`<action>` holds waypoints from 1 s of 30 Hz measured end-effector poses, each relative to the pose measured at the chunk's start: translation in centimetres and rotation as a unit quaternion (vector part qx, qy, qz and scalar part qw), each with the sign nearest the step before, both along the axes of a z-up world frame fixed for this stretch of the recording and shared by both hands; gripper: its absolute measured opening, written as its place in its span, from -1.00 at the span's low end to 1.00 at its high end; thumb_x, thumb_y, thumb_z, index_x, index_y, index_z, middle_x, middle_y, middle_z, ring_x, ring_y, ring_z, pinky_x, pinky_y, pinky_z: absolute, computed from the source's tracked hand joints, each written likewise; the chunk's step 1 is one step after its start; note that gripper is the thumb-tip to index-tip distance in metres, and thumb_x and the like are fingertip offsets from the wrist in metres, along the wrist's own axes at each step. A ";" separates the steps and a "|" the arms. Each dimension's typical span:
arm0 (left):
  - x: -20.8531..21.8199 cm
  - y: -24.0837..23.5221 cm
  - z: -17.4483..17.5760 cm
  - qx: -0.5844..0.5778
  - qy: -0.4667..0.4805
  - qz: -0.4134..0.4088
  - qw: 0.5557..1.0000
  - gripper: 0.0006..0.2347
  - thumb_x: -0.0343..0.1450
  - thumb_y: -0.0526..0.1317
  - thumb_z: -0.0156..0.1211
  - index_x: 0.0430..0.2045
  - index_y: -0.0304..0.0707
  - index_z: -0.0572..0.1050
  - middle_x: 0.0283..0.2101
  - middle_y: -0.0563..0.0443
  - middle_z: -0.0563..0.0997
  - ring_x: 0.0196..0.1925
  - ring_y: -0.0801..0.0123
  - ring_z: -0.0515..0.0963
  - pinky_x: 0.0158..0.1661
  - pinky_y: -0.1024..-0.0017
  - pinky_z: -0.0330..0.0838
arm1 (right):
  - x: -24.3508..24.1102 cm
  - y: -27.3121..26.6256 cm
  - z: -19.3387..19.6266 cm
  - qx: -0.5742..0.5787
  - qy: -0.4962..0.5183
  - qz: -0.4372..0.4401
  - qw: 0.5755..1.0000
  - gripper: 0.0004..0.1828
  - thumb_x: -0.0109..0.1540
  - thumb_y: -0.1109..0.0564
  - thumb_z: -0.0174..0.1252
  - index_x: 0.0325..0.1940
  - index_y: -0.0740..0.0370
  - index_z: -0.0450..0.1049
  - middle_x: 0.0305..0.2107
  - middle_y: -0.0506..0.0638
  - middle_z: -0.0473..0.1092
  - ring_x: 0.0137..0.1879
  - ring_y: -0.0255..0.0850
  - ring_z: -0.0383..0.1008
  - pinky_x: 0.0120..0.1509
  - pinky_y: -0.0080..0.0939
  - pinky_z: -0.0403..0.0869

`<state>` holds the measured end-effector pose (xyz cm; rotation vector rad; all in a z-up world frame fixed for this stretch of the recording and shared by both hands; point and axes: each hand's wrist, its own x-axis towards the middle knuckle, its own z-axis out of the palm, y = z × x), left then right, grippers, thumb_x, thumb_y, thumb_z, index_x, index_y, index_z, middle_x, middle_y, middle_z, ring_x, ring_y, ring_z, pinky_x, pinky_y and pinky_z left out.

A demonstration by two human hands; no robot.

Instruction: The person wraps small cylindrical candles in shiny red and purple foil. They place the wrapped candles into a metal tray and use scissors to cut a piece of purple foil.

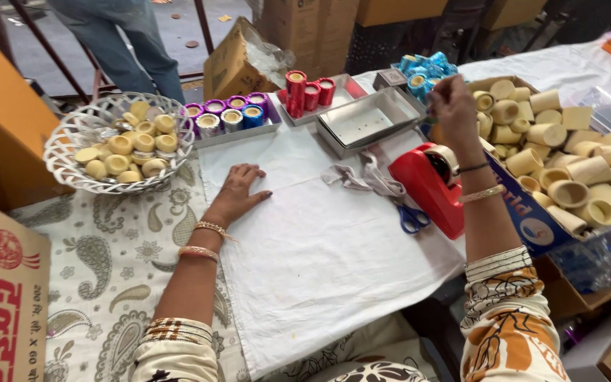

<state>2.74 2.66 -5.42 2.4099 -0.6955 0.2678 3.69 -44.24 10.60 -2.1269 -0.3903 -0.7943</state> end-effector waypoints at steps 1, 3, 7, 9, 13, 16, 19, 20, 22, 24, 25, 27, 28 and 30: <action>0.0 0.1 -0.1 0.000 0.003 -0.006 1.000 -0.58 0.31 -0.03 0.41 -0.03 -0.22 0.51 0.25 -0.11 0.44 0.40 0.07 0.25 0.37 0.22 0.18 | -0.7 -1.0 0.5 0.000 0.003 -0.006 1.000 -0.88 0.40 0.26 0.09 -0.03 0.32 0.30 -0.23 0.01 0.44 -0.23 -0.39 0.49 -0.20 -0.41 0.56; 0.1 0.1 -0.2 0.001 -0.009 -0.002 1.000 -0.58 0.31 -0.04 0.41 -0.02 -0.23 0.52 0.25 -0.12 0.46 0.39 0.07 0.27 0.37 0.21 0.21 | -2.1 -2.9 1.4 0.066 0.013 -0.039 0.997 -0.84 0.47 0.17 0.19 -0.07 0.30 0.36 -0.37 -0.04 0.47 -0.35 -0.40 0.48 -0.31 -0.39 0.51; 0.1 0.1 -0.2 0.004 -0.023 -0.011 1.000 -0.57 0.32 -0.05 0.41 0.00 -0.24 0.52 0.25 -0.13 0.46 0.39 0.04 0.28 0.36 0.19 0.22 | -4.5 -6.8 2.1 0.096 0.013 -0.071 0.993 -0.76 0.53 0.08 0.17 -0.08 0.29 0.36 -0.46 -0.09 0.43 -0.45 -0.40 0.45 -0.41 -0.38 0.45; 0.0 0.1 -0.1 0.004 -0.014 -0.002 1.000 -0.56 0.30 -0.04 0.41 0.01 -0.23 0.52 0.25 -0.12 0.45 0.39 0.04 0.26 0.35 0.18 0.21 | -4.9 -8.7 1.9 0.092 0.016 -0.114 0.989 -0.71 0.59 -0.02 0.11 -0.07 0.24 0.41 -0.55 -0.11 0.37 -0.52 -0.41 0.38 -0.47 -0.37 0.36; 0.1 0.2 -0.3 0.007 -0.020 -0.004 1.000 -0.56 0.31 -0.04 0.41 0.02 -0.23 0.52 0.25 -0.12 0.46 0.39 0.05 0.27 0.36 0.18 0.21 | -4.9 -12.4 1.0 0.037 0.035 -0.194 0.980 -0.61 0.61 -0.08 0.08 -0.14 0.26 0.46 -0.54 -0.04 0.39 -0.48 -0.33 0.42 -0.41 -0.32 0.39; 0.2 0.2 -0.5 0.013 -0.019 0.002 1.000 -0.56 0.30 -0.03 0.42 0.01 -0.20 0.53 0.26 -0.10 0.46 0.39 0.06 0.27 0.37 0.19 0.20 | -3.1 -18.5 -1.7 -0.144 0.071 -0.322 0.933 -0.63 0.48 -0.08 0.18 -0.15 0.32 0.45 -0.36 0.10 0.48 -0.29 -0.12 0.54 -0.25 -0.14 0.49; 0.2 0.2 -0.5 0.013 -0.016 0.003 1.000 -0.57 0.30 -0.04 0.41 0.00 -0.20 0.53 0.26 -0.09 0.46 0.39 0.07 0.28 0.36 0.19 0.21 | -3.2 -22.8 -3.6 -0.348 0.233 -0.414 0.808 -0.57 0.31 -0.15 0.28 0.01 0.26 0.52 -0.07 0.21 0.49 0.00 0.06 0.54 -0.01 0.06 0.53; 0.2 0.2 -0.5 0.012 -0.015 0.006 1.000 -0.57 0.29 -0.04 0.41 0.00 -0.20 0.53 0.25 -0.08 0.47 0.39 0.07 0.28 0.36 0.19 0.21 | -3.4 -23.3 -3.7 -0.363 0.340 -0.394 0.773 -0.47 0.24 -0.20 0.33 0.09 0.21 0.48 0.02 0.22 0.47 0.08 0.08 0.51 0.09 0.09 0.51; 0.2 0.2 -0.4 0.011 -0.012 0.008 1.000 -0.57 0.29 -0.04 0.41 -0.01 -0.19 0.54 0.25 -0.08 0.47 0.39 0.08 0.28 0.36 0.19 0.22 | -3.5 -24.0 -4.3 -0.374 0.444 -0.371 0.725 -0.34 0.18 -0.25 0.39 0.18 0.17 0.44 0.10 0.23 0.45 0.16 0.11 0.49 0.18 0.12 0.50; 0.1 0.2 -0.4 0.018 -0.013 0.010 1.000 -0.57 0.30 -0.03 0.41 0.00 -0.19 0.54 0.25 -0.08 0.47 0.38 0.07 0.28 0.35 0.18 0.23 | -3.3 -24.3 -5.3 -0.370 0.481 -0.297 0.737 -0.14 0.01 -0.15 0.48 0.33 -0.01 0.33 0.22 0.19 0.31 0.21 0.14 0.40 0.19 0.15 0.43; 0.2 0.1 -0.4 0.018 -0.012 0.009 1.000 -0.57 0.30 -0.03 0.41 0.00 -0.19 0.54 0.25 -0.08 0.47 0.38 0.07 0.28 0.35 0.18 0.23 | -3.3 -24.1 -5.3 -0.370 0.482 -0.297 0.737 -0.14 0.01 -0.15 0.48 0.33 -0.01 0.33 0.22 0.19 0.31 0.21 0.14 0.40 0.19 0.15 0.43; 0.2 0.2 -0.4 0.016 -0.018 0.006 1.000 -0.58 0.30 -0.03 0.41 -0.01 -0.20 0.54 0.25 -0.09 0.47 0.38 0.07 0.29 0.35 0.17 0.23 | -2.9 -23.4 -5.2 -0.363 0.463 -0.285 0.757 -0.26 0.07 0.00 0.38 0.36 -0.14 0.40 0.21 0.19 0.31 0.20 0.15 0.42 0.19 0.14 0.44; 0.1 0.2 -0.4 0.016 -0.016 0.007 1.000 -0.58 0.30 -0.03 0.41 -0.01 -0.20 0.54 0.25 -0.09 0.47 0.38 0.07 0.29 0.35 0.17 0.23 | -3.2 -23.2 -5.1 -0.364 0.464 -0.284 0.756 -0.26 0.07 0.00 0.38 0.36 -0.14 0.40 0.21 0.19 0.31 0.20 0.15 0.42 0.19 0.14 0.44; 0.1 0.3 -0.3 0.012 -0.024 0.002 1.000 -0.58 0.31 -0.05 0.41 -0.01 -0.21 0.53 0.23 -0.10 0.48 0.37 0.05 0.29 0.34 0.18 0.24 | -3.5 -22.8 -4.4 -0.269 0.451 -0.273 0.806 -0.57 0.27 0.07 0.26 0.25 -0.02 0.52 0.04 0.22 0.50 0.07 0.09 0.58 0.18 0.07 0.54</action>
